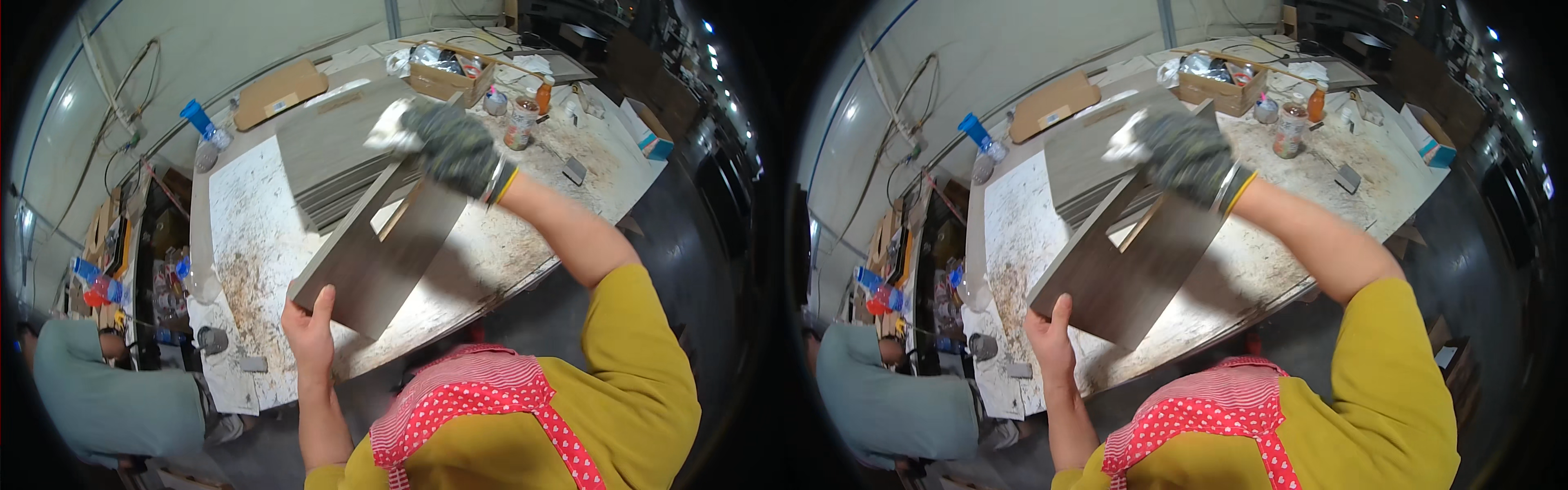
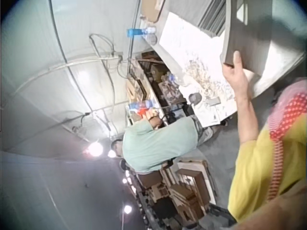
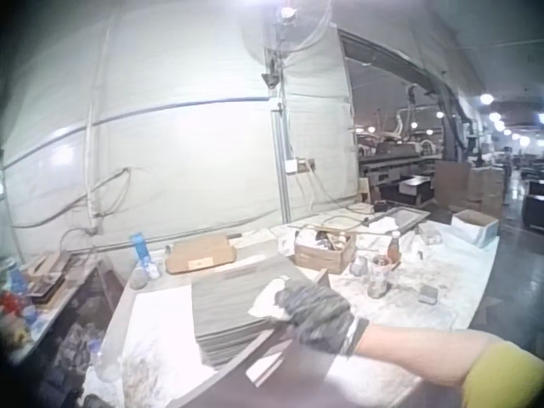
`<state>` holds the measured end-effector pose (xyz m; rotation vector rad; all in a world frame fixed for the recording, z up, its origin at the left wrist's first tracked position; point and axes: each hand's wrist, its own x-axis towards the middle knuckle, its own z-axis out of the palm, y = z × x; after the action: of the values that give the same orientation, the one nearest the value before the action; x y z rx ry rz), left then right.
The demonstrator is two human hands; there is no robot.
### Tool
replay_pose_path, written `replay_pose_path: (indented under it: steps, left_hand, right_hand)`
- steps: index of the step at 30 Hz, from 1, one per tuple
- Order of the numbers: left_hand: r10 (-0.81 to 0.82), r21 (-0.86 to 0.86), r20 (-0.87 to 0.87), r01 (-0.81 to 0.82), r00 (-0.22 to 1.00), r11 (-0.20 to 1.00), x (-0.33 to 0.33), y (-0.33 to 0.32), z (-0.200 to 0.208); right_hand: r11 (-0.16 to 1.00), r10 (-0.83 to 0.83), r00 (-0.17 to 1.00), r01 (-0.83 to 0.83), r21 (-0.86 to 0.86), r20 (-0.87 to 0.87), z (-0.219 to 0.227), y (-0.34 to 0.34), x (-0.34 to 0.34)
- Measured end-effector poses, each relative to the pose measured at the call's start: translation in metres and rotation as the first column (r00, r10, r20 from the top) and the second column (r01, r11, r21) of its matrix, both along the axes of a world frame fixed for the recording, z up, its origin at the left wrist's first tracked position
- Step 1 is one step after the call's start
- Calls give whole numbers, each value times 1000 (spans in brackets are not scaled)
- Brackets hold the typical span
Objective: The person applies liquid from a bottle onto a cloth and wipes grooved wooden boards and panels with cutouts one by one with the cloth.
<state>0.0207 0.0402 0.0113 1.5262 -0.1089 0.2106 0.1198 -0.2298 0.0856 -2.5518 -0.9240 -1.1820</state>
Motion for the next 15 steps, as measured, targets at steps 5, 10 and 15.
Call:
replay_pose_path:
  steps: [5,10,15]
  left_hand:
    - [36,-40,42,-34,998,999,0,7,-6]
    - [31,15,31,-32,999,999,3,18,-18]
    - [72,-51,-12,-73,997,996,5,16,-9]
  right_hand:
    - [962,-258,892,273,-13,-370,16,-77,57]
    - [992,125,991,-126,-29,-38,-1,-12,34]
    - [984,-179,924,163,-74,-338,-16,-117,107]
